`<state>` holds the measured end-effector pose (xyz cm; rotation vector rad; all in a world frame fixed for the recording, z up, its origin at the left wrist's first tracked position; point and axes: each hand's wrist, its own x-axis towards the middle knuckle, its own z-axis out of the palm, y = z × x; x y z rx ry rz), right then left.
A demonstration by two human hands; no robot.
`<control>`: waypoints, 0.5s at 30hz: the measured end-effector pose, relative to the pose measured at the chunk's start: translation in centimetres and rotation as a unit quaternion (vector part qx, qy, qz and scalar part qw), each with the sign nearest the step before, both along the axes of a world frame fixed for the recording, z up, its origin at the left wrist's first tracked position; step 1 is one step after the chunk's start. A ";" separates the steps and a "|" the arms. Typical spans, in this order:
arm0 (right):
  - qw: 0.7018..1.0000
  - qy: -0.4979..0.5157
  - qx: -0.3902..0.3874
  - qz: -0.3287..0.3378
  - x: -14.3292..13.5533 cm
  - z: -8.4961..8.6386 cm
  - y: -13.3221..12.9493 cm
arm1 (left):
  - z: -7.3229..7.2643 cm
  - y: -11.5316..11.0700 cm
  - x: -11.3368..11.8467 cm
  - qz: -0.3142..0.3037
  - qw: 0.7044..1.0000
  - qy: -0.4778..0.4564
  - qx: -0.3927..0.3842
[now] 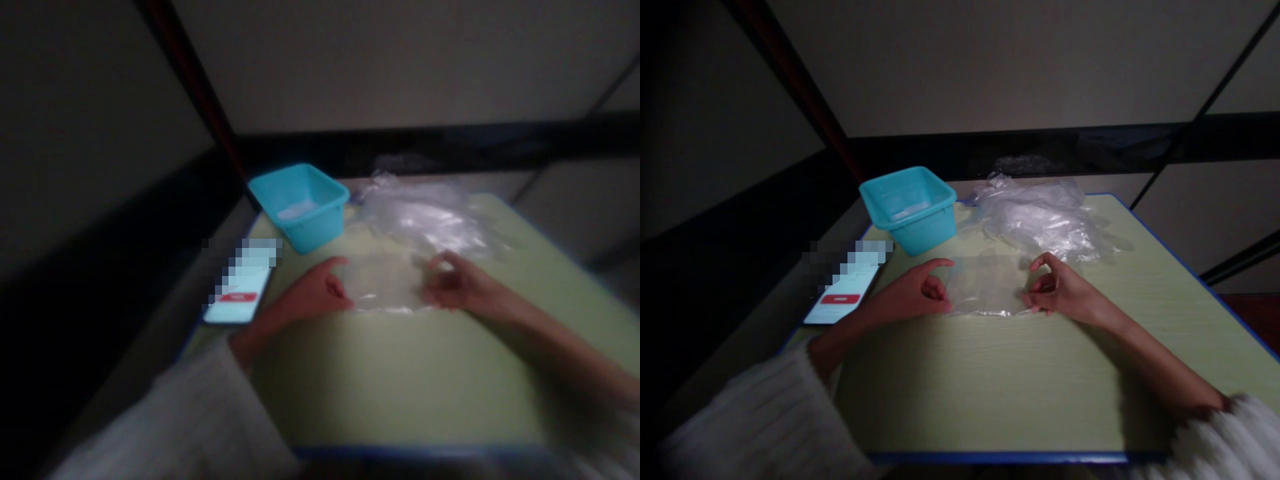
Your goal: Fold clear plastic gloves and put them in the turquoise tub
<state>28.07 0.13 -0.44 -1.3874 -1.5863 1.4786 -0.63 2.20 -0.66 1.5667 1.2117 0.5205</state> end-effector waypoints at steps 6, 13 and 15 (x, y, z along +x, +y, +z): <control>0.999 -0.015 0.000 0.048 0.6 -0.6 -0.1 | -0.1 0.1 -0.3 -0.042 0.999 0.031 -0.011; 0.999 -0.016 0.004 0.047 1.0 -1.7 0.0 | -0.3 0.1 -0.4 -0.046 0.998 0.032 -0.019; 0.998 -0.030 0.009 0.048 1.2 -1.8 0.1 | -0.5 0.2 -0.4 -0.040 0.998 0.037 -0.016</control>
